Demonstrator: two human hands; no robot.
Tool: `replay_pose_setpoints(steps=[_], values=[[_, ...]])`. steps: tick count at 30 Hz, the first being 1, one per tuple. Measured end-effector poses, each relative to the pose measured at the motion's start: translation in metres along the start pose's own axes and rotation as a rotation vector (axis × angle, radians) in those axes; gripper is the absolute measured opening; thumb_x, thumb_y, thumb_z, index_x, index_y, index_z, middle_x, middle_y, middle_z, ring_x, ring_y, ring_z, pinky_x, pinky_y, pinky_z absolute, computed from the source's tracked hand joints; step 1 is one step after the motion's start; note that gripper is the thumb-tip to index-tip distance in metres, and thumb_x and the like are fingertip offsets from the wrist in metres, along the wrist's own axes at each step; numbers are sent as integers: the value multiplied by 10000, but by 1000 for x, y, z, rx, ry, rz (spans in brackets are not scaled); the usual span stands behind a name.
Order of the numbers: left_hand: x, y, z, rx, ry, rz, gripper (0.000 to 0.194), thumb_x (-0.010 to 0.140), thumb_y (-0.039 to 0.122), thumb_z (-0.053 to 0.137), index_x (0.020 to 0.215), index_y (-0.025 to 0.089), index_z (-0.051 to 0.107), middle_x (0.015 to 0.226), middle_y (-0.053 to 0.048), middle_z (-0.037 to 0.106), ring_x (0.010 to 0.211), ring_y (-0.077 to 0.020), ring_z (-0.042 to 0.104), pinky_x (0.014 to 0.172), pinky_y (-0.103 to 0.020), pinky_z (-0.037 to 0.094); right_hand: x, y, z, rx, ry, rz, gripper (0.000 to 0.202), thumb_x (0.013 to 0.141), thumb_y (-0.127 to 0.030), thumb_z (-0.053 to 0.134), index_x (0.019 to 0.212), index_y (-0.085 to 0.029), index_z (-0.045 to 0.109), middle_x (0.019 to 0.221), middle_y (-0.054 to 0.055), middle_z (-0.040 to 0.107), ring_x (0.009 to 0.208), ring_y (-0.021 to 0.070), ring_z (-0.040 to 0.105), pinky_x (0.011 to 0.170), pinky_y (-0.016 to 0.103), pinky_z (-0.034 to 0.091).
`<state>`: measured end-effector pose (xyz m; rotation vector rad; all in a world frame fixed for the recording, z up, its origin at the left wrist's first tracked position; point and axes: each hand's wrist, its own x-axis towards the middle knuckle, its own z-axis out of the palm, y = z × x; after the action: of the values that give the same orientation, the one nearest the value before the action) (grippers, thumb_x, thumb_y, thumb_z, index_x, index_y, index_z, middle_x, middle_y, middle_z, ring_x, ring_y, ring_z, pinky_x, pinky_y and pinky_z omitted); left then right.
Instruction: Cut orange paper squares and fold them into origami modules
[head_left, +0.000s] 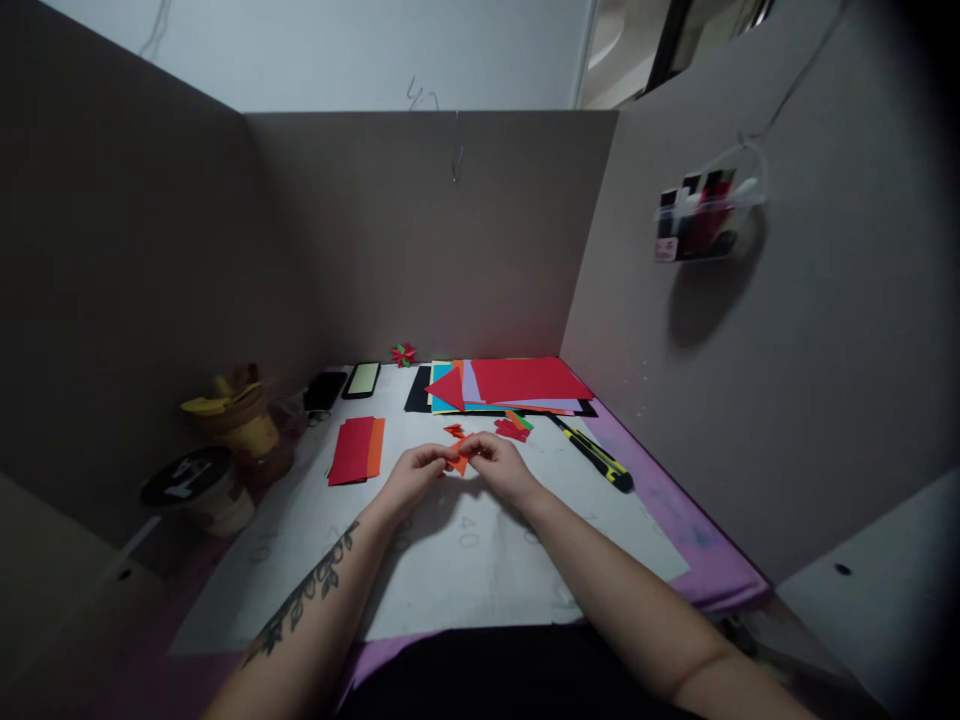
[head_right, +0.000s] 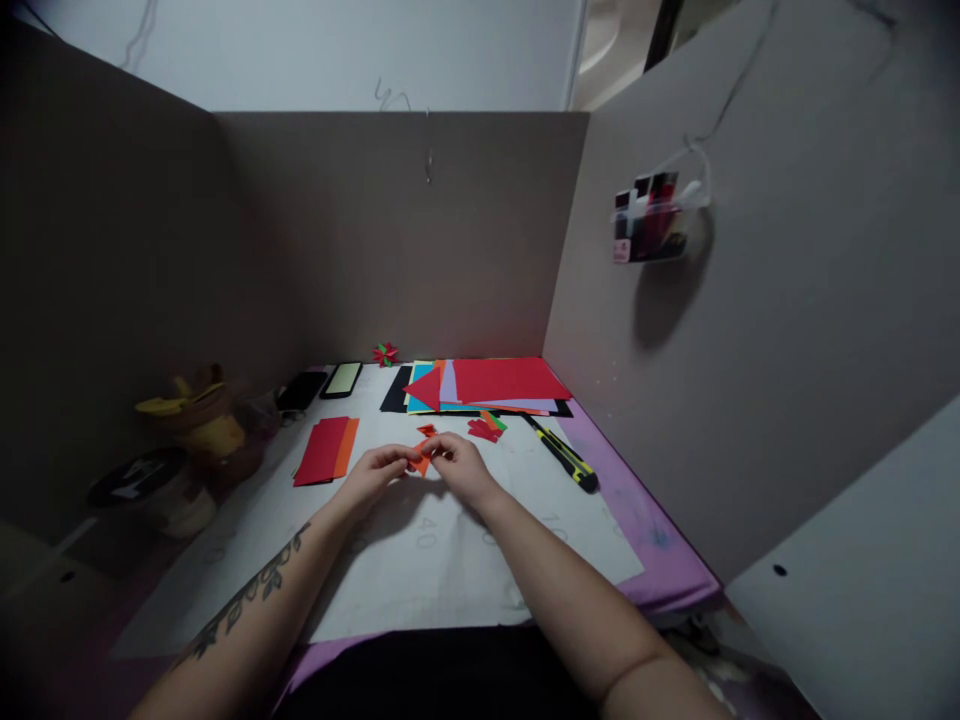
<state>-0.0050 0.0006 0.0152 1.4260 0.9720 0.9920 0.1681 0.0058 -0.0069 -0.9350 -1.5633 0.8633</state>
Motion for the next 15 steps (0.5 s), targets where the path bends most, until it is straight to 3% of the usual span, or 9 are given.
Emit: replay_pose_setpoints(steps=[5, 15], values=[[1, -3, 0, -25, 2, 101, 162, 676, 196, 607, 819, 155, 670, 786, -38, 662, 728, -152, 599, 670, -256, 457, 1, 1, 0, -36, 65, 23, 159, 663, -138, 540, 751, -181, 664, 819, 38, 665, 766, 169, 601, 668, 275, 443], [0, -14, 4, 218, 160, 306, 126, 698, 258, 689, 797, 181, 680, 804, -49, 703, 741, -171, 643, 708, -281, 504, 1, 3, 2, 26, 100, 23, 68, 675, -185, 604, 739, -190, 624, 808, 30, 642, 764, 171, 591, 668, 281, 449]])
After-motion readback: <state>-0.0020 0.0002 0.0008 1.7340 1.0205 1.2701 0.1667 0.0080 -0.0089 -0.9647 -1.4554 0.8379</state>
